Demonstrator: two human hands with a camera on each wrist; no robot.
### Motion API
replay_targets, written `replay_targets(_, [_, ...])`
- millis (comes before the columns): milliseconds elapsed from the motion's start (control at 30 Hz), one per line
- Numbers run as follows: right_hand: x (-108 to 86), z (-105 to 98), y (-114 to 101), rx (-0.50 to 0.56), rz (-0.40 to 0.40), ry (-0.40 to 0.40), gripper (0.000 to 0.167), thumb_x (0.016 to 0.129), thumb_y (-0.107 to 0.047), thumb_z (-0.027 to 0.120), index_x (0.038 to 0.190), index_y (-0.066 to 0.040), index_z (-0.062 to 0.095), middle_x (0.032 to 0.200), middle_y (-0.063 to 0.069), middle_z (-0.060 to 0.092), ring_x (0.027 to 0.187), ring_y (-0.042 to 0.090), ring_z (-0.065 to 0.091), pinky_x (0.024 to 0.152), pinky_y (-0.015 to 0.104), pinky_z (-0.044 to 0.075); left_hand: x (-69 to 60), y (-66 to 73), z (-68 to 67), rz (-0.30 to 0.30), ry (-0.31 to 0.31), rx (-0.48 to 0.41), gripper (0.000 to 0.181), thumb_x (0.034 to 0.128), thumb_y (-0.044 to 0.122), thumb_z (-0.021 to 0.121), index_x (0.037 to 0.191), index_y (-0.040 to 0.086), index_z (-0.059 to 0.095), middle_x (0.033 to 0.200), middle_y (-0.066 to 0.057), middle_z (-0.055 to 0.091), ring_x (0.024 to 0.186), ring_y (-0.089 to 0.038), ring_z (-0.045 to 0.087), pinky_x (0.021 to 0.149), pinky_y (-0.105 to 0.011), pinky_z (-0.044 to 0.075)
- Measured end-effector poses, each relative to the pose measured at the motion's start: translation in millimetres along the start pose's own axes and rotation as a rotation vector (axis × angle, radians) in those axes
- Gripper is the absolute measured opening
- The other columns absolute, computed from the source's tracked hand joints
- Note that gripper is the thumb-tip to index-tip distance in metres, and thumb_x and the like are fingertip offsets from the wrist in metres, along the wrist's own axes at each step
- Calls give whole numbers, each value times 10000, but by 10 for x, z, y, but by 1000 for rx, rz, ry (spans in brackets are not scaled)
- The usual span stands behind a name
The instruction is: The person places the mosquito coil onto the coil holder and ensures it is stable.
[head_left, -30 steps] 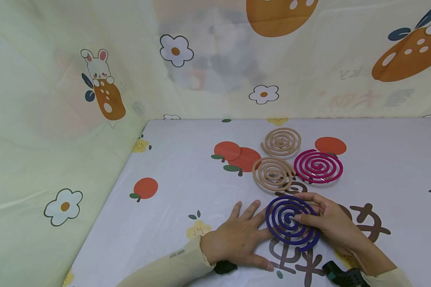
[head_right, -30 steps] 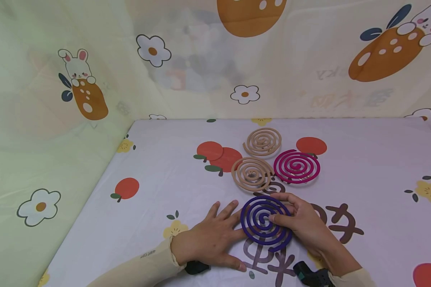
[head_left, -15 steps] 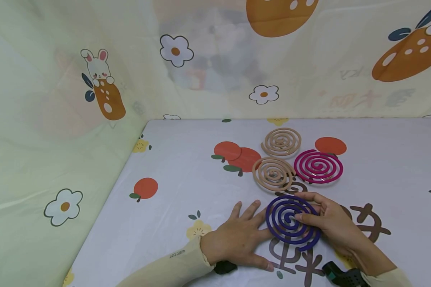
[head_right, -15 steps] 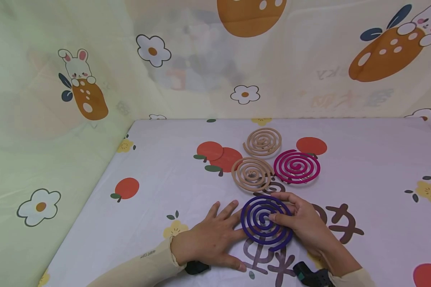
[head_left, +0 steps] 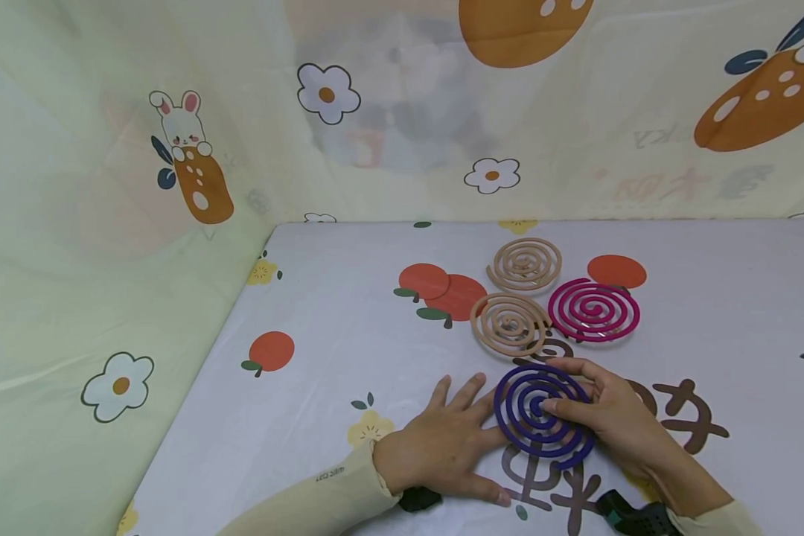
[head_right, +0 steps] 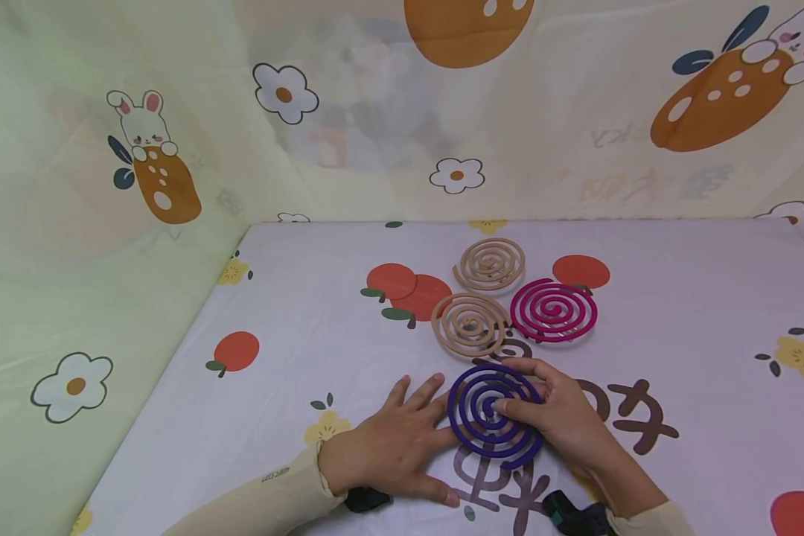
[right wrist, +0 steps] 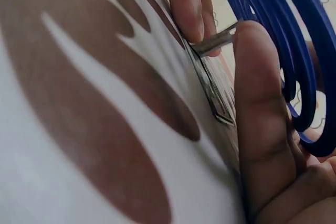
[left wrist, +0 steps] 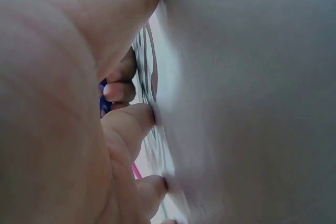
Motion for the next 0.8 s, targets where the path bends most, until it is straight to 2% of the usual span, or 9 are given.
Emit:
replay_targets(267, [-6, 51, -27, -64, -9, 65, 675, 949, -132, 773, 1508, 2, 420, 1270, 256, 672, 969, 156, 717, 809, 282, 608, -5, 2, -2, -7, 11, 7, 963, 870, 873, 480, 1655, 458, 106, 1764, 6, 48, 1616, -342, 14, 1223, -662, 175])
replay_targets(500, [-12, 68, -43, -78, -46, 75, 646, 947, -132, 773, 1489, 7, 450, 1304, 265, 654, 996, 130, 715, 820, 268, 599, -10, 4, -2, -9, 5, 2, 960, 869, 876, 476, 1655, 457, 119, 1762, 4, 69, 1616, -339, 13, 1226, -659, 168])
replay_targets(700, [-10, 32, -26, -109, -40, 86, 643, 958, -174, 771, 1502, -21, 464, 1394, 258, 590, 1045, 83, 675, 852, 221, 569, -6, 4, 4, -6, 10, 5, 962, 872, 873, 477, 1655, 460, 99, 1765, 5, 33, 1616, -341, 8, 1225, -661, 168])
replay_targets(800, [-5, 31, -10, -88, -22, 75, 656, 959, -178, 772, 1509, -24, 449, 1424, 263, 560, 1069, 100, 671, 864, 227, 571, -5, 4, 4, -5, 13, 10, 960, 871, 874, 475, 1655, 460, 106, 1765, 2, 30, 1616, -342, 10, 1223, -661, 173])
Point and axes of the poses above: each hand's wrist, its own x-axis towards the middle knuckle, its own z-axis out of the palm, y = z × x, the point moved 3 cm from there along x, towards the middle knuckle
